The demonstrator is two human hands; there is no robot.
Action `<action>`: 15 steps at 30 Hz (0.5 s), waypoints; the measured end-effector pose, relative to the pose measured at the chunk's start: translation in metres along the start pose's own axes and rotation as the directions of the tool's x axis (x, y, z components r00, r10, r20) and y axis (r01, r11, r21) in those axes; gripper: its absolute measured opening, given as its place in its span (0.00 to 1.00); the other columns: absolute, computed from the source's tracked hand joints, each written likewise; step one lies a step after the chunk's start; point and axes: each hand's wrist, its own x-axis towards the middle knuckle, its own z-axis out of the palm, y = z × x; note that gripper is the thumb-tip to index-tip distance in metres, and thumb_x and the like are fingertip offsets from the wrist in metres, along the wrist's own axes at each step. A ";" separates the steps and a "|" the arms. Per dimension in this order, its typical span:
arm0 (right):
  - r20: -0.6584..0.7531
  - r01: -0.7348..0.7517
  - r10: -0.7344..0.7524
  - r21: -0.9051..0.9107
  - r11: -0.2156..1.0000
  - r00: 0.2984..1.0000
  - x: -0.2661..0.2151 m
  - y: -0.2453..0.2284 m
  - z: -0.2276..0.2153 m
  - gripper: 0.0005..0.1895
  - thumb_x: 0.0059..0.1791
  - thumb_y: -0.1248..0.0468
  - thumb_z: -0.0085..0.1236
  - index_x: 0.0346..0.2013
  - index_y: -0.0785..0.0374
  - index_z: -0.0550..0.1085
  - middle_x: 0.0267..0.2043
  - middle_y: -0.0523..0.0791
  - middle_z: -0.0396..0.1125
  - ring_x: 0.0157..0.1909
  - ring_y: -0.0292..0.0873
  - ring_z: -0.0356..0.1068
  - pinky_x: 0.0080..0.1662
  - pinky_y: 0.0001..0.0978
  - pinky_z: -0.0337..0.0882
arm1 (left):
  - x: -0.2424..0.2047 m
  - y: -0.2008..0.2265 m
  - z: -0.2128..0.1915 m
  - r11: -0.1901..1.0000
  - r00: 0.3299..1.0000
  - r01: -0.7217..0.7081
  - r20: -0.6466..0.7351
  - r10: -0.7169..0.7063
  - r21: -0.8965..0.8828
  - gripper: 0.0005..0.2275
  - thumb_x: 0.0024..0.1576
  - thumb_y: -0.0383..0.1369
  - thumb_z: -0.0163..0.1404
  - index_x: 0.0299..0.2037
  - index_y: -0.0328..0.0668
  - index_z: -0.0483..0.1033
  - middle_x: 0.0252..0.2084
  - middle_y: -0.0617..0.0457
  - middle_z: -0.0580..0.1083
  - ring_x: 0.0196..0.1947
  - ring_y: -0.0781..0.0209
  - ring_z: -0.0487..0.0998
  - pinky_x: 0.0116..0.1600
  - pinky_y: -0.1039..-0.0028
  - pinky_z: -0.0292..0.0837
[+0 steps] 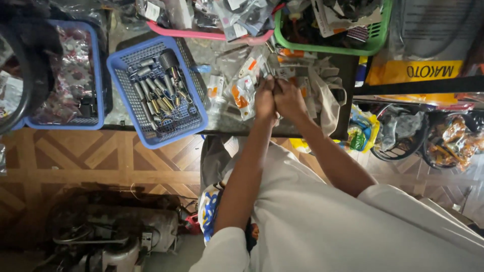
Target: The person sorts various packaged mechanical parts and tools from a cluttered table into different colored baskets. They use a cloth to wipe a black bowl and clean several items before placing them into the baskets.
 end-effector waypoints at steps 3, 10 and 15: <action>-0.225 0.143 -0.150 -0.050 0.989 0.963 -0.022 -0.026 -0.003 0.09 0.55 0.57 0.51 0.37 0.53 0.78 0.33 0.48 0.75 0.43 0.57 0.77 0.44 0.56 0.72 | -0.042 0.068 0.004 0.998 1.000 0.003 0.018 -0.004 0.058 0.24 0.69 0.39 0.36 0.69 0.27 0.60 0.71 0.23 0.58 0.71 0.25 0.57 0.75 0.46 0.51; -0.452 0.246 -0.249 -0.066 0.967 0.857 -0.031 -0.041 0.003 0.08 0.51 0.64 0.55 0.35 0.44 0.78 0.31 0.41 0.75 0.41 0.51 0.77 0.47 0.48 0.73 | 0.044 -0.079 -0.007 0.917 0.963 0.067 -0.214 -0.162 -0.392 0.11 0.66 0.40 0.50 0.49 0.42 0.79 0.45 0.43 0.77 0.45 0.49 0.77 0.53 0.56 0.78; -0.391 0.537 -0.441 0.181 0.824 0.808 -0.045 -0.103 -0.021 0.16 0.54 0.70 0.51 0.23 0.54 0.74 0.20 0.42 0.64 0.38 0.51 0.68 0.52 0.39 0.69 | -0.026 0.028 -0.036 0.843 0.946 -0.006 -0.275 -0.169 -0.539 0.07 0.63 0.38 0.51 0.35 0.49 0.74 0.28 0.58 0.66 0.25 0.67 0.69 0.29 0.79 0.67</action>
